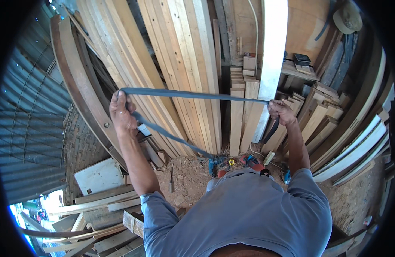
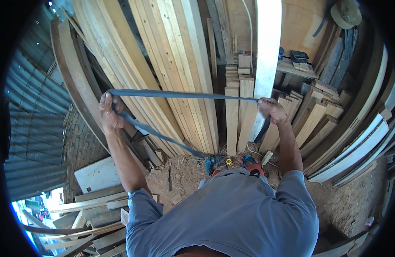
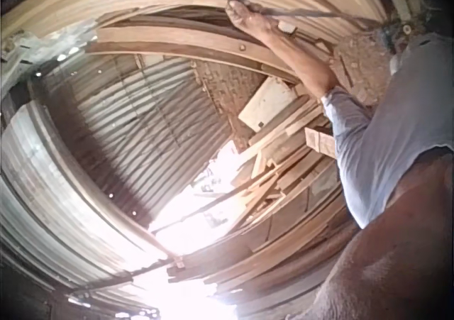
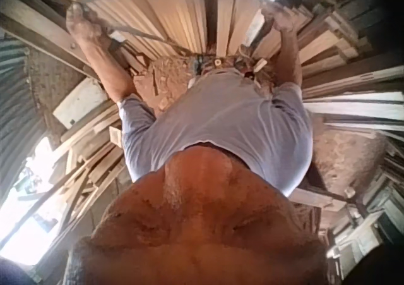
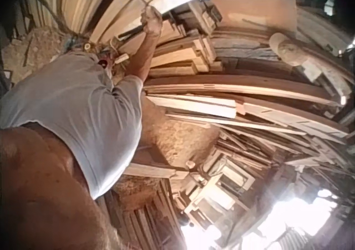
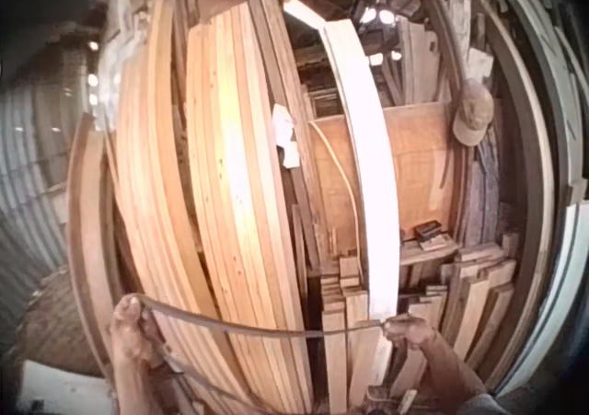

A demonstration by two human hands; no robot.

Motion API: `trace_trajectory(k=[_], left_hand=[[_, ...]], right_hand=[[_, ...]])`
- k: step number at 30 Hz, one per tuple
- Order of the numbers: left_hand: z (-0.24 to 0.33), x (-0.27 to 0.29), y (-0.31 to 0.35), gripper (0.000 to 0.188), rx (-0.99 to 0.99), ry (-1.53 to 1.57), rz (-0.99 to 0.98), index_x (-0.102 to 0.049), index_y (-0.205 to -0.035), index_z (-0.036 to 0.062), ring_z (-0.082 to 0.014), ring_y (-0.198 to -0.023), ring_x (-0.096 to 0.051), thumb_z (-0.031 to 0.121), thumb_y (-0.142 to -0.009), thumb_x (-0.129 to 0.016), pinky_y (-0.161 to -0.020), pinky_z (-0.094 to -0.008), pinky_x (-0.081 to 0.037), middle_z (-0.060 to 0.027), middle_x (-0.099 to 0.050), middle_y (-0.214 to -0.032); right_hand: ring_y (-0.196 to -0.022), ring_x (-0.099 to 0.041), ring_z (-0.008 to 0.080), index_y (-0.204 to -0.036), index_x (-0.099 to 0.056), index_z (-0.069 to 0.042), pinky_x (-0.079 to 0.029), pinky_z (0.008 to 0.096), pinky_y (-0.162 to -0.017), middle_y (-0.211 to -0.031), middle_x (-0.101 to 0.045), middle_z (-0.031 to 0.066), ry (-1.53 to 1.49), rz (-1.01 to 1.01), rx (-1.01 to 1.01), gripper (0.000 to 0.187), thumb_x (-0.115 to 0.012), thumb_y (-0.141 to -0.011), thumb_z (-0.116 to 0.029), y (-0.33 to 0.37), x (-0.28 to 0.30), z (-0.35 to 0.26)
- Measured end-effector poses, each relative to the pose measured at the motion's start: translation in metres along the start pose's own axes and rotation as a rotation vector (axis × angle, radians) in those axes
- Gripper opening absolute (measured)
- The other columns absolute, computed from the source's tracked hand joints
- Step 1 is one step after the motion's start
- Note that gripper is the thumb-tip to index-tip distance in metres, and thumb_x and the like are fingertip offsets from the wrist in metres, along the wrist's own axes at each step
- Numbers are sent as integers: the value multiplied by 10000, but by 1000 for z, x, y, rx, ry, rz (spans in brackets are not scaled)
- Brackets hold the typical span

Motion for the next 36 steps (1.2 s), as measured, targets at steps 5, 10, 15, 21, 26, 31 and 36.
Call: trace_trajectory(k=[5,10,15,21,26,31,36], left_hand=[[-8,21,10,184,71,-44,33,-603,-882,108,-36,-471,-394,226,-1022,-627,-410,-197,-290,37,-506,-629],[-19,40,12,199,116,-5,110,-612,-864,107,-40,-467,-404,227,-1023,-623,-403,-198,-290,39,-509,-625],[-21,56,12,199,113,-20,151,-623,-885,104,-49,-463,-405,247,-1023,-623,-408,-203,-297,35,-509,-622],[-16,65,8,182,71,7,175,-600,-889,134,-52,-496,-406,257,-1018,-637,-434,-209,-309,37,-488,-628],[-10,63,1,160,33,68,145,-601,-898,138,-50,-521,-415,238,-1018,-639,-444,-207,-311,41,-491,-658],[-2,53,-5,145,-4,60,98,-604,-920,135,-50,-538,-425,234,-1023,-631,-454,-204,-323,37,-506,-686],[3,40,-18,126,-39,19,70,-597,-961,131,-59,-549,-427,236,-1024,-628,-465,-207,-337,31,-516,-707]], right_hand=[[-504,-348,36,-829,-625,-96,-272,212,-449,-600,-415,-84,-155,63,133,345,-664,-988,-400,-1,3,-14],[-547,-384,50,-882,-657,-59,-306,220,-508,-627,-465,-62,-132,139,148,306,-657,-999,-341,1,0,-21],[-606,-429,50,-926,-684,-48,-341,202,-555,-689,-545,-40,-121,92,219,219,-712,-968,-261,4,0,-27],[-632,-502,58,-1061,-719,-29,-440,214,-573,-760,-637,-9,-83,144,173,192,-718,-957,-191,17,12,-23],[-631,-513,62,-1105,-711,-20,-463,235,-577,-798,-674,10,-26,200,190,207,-712,-957,-165,27,23,-18],[-595,-513,62,-1063,-711,-32,-442,226,-546,-821,-700,36,-18,299,239,171,-713,-957,-166,36,49,-11],[-516,-476,56,-979,-692,-58,-402,212,-482,-768,-663,2,136,484,244,172,-696,-977,-230,45,73,-8]])
Point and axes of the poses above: each hand's wrist, its own y-axis away from the middle knuckle, its own x-axis out of the back of the hand, z = x × y, the point moved 6 cm from there along -y, towards the middle knuckle
